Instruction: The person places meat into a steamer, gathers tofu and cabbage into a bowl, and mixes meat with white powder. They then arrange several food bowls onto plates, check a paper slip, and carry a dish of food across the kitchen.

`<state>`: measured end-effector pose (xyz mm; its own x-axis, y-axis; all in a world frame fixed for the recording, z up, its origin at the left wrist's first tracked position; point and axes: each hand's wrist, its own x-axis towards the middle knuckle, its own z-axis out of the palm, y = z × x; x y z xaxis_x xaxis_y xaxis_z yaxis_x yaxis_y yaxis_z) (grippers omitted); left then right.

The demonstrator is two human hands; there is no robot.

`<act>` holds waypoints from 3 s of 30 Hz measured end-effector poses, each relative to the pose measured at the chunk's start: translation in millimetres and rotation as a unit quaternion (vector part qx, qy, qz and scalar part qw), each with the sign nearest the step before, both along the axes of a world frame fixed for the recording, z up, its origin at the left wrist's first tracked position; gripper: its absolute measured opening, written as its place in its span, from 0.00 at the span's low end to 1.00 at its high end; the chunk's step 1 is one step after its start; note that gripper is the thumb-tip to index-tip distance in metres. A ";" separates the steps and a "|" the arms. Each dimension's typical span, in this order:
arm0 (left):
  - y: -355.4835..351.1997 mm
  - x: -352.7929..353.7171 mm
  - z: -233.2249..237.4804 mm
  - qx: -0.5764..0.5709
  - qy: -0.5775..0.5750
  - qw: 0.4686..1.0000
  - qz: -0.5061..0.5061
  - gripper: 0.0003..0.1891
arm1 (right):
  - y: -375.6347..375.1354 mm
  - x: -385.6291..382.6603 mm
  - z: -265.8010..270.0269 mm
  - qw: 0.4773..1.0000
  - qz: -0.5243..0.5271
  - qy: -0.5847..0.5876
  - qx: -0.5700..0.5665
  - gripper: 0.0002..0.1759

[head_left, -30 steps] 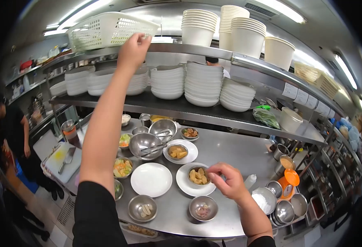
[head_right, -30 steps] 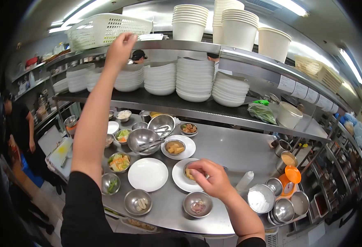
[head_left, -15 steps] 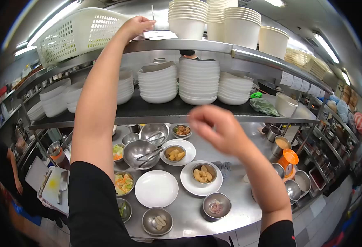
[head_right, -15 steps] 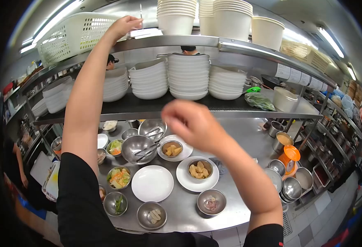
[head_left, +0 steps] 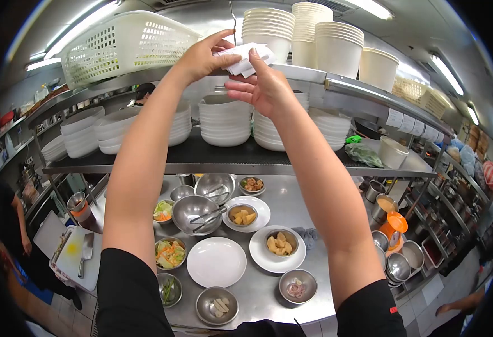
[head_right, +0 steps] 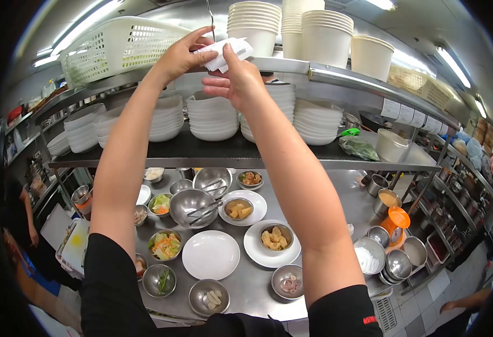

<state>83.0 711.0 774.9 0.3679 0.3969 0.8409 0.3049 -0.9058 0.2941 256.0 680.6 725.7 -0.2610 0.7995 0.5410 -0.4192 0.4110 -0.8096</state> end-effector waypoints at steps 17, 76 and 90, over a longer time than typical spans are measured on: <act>-39.9 3.4 -84.3 0.121 -0.184 0.945 0.243 0.25 | 5.3 -8.3 -48.1 0.991 0.010 0.130 -0.034 0.17; -82.3 43.9 -394.6 -0.549 -0.318 0.727 -0.264 0.46 | -76.0 66.8 -268.9 0.879 -0.215 -0.403 0.139 0.14; -88.0 47.0 -400.0 -0.536 -0.313 0.733 -0.277 0.46 | -82.6 70.4 -272.7 0.875 -0.223 -0.408 0.134 0.14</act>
